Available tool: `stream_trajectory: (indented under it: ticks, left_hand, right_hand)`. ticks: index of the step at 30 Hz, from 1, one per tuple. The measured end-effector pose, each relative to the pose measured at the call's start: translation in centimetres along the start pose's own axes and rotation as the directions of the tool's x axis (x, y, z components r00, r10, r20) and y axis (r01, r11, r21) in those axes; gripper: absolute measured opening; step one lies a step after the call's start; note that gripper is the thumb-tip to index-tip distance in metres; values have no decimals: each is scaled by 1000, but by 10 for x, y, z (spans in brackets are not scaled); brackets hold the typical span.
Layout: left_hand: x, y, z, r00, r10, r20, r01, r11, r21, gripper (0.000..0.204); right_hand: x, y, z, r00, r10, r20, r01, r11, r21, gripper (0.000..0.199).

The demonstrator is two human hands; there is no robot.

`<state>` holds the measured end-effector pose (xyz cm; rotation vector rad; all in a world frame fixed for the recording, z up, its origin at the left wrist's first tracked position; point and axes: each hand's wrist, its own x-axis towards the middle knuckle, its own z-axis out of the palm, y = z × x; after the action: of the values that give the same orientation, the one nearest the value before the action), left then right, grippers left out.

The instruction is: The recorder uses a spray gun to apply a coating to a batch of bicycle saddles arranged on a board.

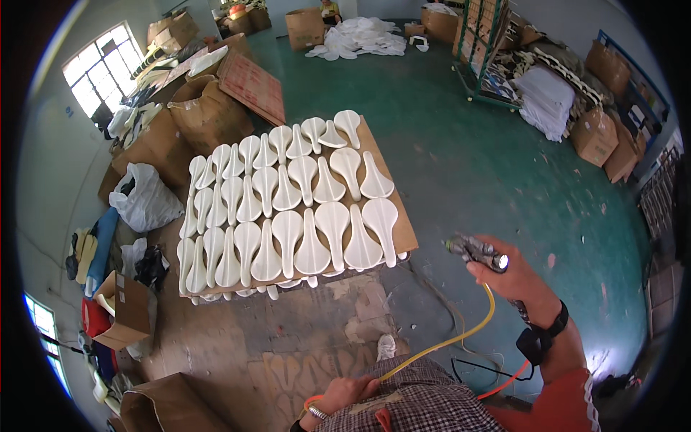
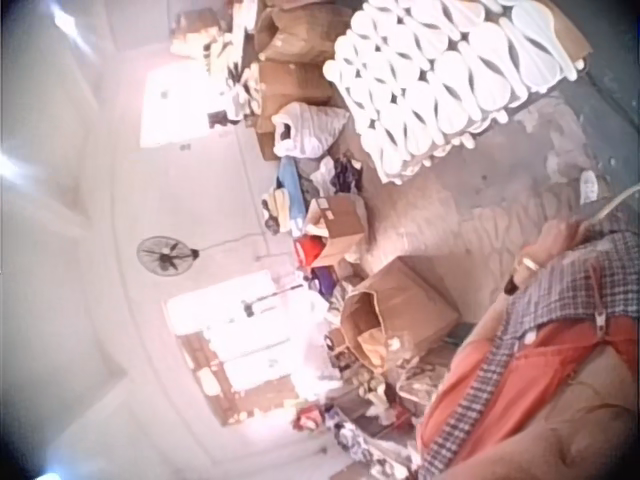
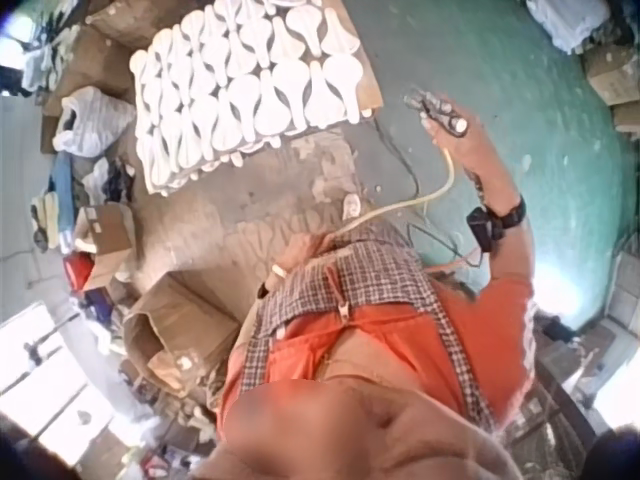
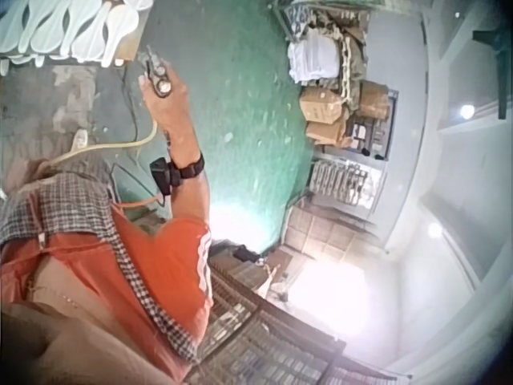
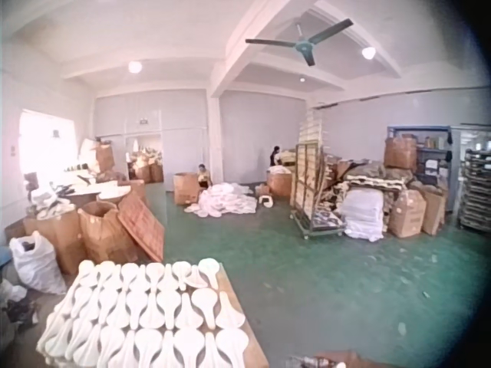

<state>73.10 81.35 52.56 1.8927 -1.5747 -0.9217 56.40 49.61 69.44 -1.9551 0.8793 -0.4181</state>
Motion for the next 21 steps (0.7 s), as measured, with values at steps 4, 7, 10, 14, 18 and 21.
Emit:
stream_trajectory:
  ticks: [4, 7, 10, 14, 18, 21]
  left_hand:
    - [3, 5, -5, 998, 33, 59, -34, 999, 17, 28]
    - [-2, 4, -3, 998, 45, 45, -45, 999, 8, 28]
    - [-9, -1, 2, 998, 53, 45, -53, 999, 2, 29]
    - [-9, -2, 2, 993, 53, 110, -57, 998, 32, 29]
    - [-5, 3, -3, 990, 25, 141, -27, 1000, 7, 30]
    - [-4, 4, -8, 990, 32, 139, -37, 999, 38, 30]
  right_hand:
    - [-2, -7, 0, 995, 4, -101, 2, 998, 59, 37]
    - [-27, -10, -1, 999, 11, -32, -14, 997, -74, 38]
    - [-58, -6, -1, 992, 104, 68, -97, 990, -106, 37]
    - [-72, 6, 3, 988, 118, 104, -112, 992, -60, 37]
    - [-52, 0, 6, 999, 13, -42, -14, 1000, -27, 38]
    - [-44, -3, 6, 995, -23, -97, 22, 1000, -14, 38]
